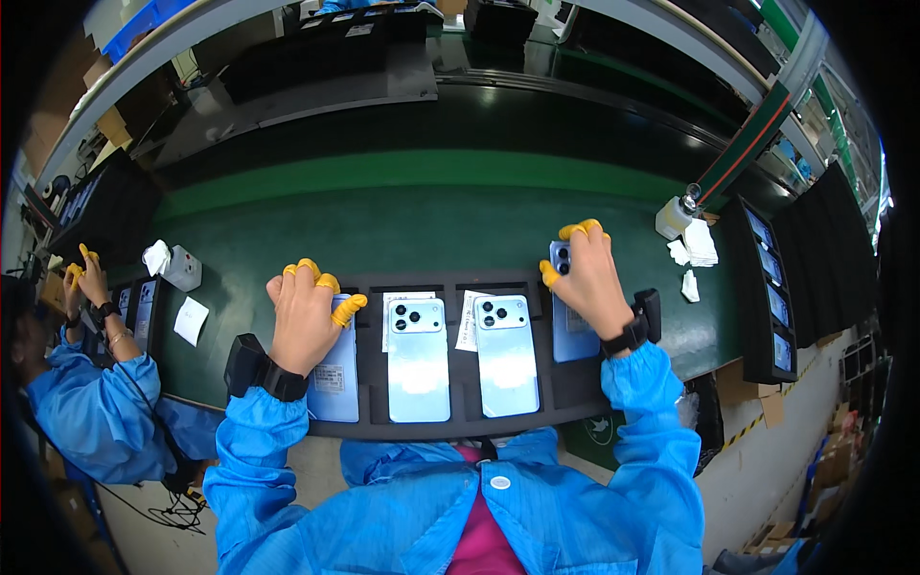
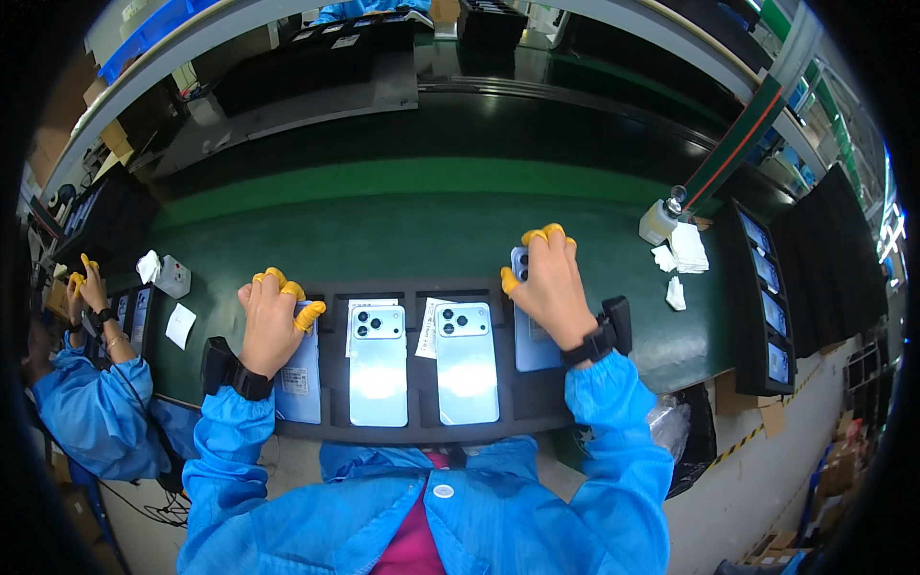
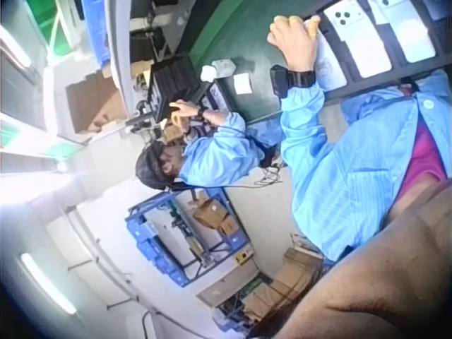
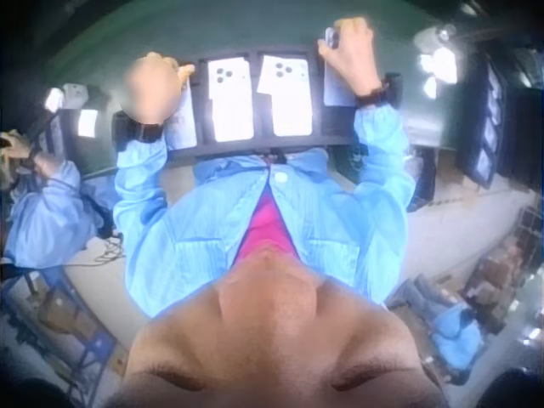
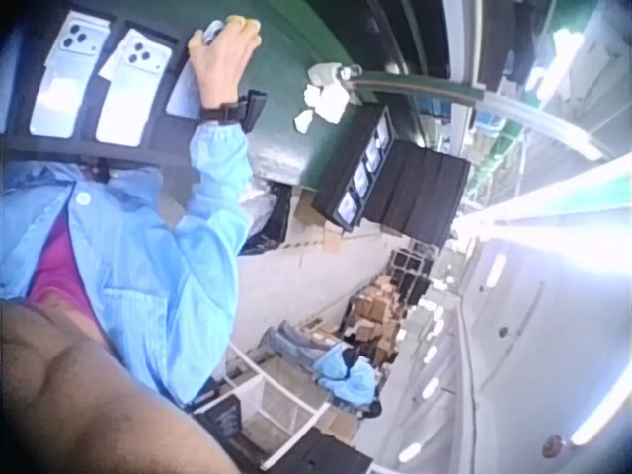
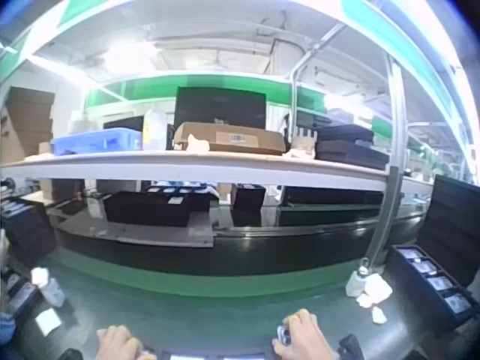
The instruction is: The recorder cleans multiple smartphones with a cloth and solvent before inspecting and scanning them on a conveyor belt.
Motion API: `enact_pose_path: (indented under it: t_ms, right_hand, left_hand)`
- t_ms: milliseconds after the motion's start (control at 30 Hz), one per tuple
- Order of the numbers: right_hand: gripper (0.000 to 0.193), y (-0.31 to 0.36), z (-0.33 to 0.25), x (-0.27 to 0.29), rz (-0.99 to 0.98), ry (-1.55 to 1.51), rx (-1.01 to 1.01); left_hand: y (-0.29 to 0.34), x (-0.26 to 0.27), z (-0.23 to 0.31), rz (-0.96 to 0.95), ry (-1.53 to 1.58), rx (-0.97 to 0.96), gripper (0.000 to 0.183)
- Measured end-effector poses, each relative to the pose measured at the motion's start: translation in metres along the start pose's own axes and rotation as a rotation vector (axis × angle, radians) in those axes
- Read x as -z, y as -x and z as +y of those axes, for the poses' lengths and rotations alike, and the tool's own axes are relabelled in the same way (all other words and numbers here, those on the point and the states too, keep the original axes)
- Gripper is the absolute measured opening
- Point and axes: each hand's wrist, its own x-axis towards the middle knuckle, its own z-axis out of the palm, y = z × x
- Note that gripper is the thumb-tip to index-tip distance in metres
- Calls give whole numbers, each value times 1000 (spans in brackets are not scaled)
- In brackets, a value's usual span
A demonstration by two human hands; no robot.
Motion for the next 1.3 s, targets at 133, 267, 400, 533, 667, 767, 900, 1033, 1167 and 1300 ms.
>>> enact_pose_path:
  t_ms: [133,267,400,533,667,767,900,1033,1167,1300]
  right_hand:
    - [45,-11,0,-20,-43,110,-60]
    - [41,0,-47,-11,-70,-53,103]
    - [35,22,-79,-23,-196,-28,238]
    - [38,31,-79,-33,-176,69,263]
    - [60,36,-82,-25,-245,74,245]
    - [69,39,-80,-23,-251,70,274]
    - [69,37,-90,-15,-216,17,244]
    - [64,23,-102,-16,-100,-45,200]
    - [56,-13,-95,-31,-115,-64,119]
    - [54,-20,-70,-48,-163,-125,69]
  left_hand:
    - [-14,8,-7,24,-87,-31,36]
    - [-50,-9,-28,123,-139,-70,35]
    - [-57,-33,-16,78,-115,-107,33]
    - [-42,-12,47,-88,100,-245,21]
    - [-15,-27,78,-224,116,-256,21]
    - [-10,-40,81,-60,92,-212,29]
    - [-12,-39,82,-113,73,-180,26]
    - [-22,-28,82,-3,168,-140,21]
    - [-42,-32,76,163,138,-178,20]
    - [-74,-60,58,92,75,-83,18]
